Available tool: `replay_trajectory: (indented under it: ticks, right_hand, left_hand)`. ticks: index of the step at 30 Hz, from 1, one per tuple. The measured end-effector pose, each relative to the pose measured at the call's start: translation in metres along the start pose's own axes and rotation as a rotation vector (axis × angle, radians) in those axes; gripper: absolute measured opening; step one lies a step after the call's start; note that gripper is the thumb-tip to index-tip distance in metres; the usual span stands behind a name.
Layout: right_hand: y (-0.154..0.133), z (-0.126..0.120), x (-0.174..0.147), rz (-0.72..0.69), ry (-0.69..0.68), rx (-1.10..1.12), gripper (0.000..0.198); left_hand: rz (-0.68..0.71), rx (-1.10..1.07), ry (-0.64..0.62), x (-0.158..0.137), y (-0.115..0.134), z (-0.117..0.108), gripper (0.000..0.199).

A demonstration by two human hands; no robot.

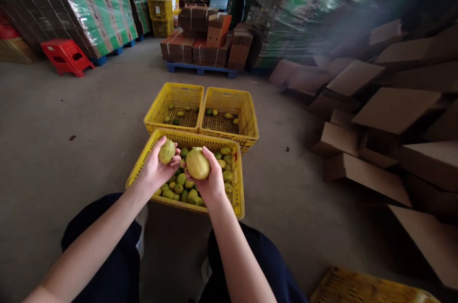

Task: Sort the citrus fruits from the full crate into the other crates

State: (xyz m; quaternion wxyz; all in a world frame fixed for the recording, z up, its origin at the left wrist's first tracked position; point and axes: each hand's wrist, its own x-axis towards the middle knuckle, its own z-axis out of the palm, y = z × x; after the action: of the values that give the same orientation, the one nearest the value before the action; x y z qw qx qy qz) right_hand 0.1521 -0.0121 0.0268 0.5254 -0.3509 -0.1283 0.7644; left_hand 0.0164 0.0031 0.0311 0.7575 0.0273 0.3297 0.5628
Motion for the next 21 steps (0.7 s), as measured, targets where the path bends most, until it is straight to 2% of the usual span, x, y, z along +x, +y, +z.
replay_trajectory:
  ticks: [2, 5, 10, 16, 18, 21]
  right_hand:
    - [0.001, 0.0, 0.001, -0.037, 0.002, 0.029, 0.02]
    - [0.001, -0.002, 0.003, -0.064, 0.035, 0.031, 0.018]
    - [-0.002, -0.004, 0.005, -0.022, 0.058, 0.013, 0.016]
    - [0.002, 0.002, 0.001, -0.108, 0.062, -0.041, 0.02]
    - [0.003, 0.003, 0.001, -0.096, 0.062, -0.041, 0.027]
    - [0.004, 0.003, 0.0, -0.119, 0.017, -0.056, 0.025]
  left_hand:
    - [0.016, 0.014, 0.014, 0.001, -0.001, -0.001, 0.023]
    - [0.001, 0.043, 0.041, 0.004, -0.002, -0.003, 0.028]
    - [-0.009, 0.02, 0.006, 0.005, 0.0, -0.004, 0.034]
    - [0.017, 0.042, 0.039, -0.006, 0.005, -0.001, 0.043]
    - [0.053, 0.053, 0.067, -0.008, 0.006, 0.0, 0.036]
    - [0.078, 0.081, 0.154, -0.005, 0.006, 0.0, 0.024]
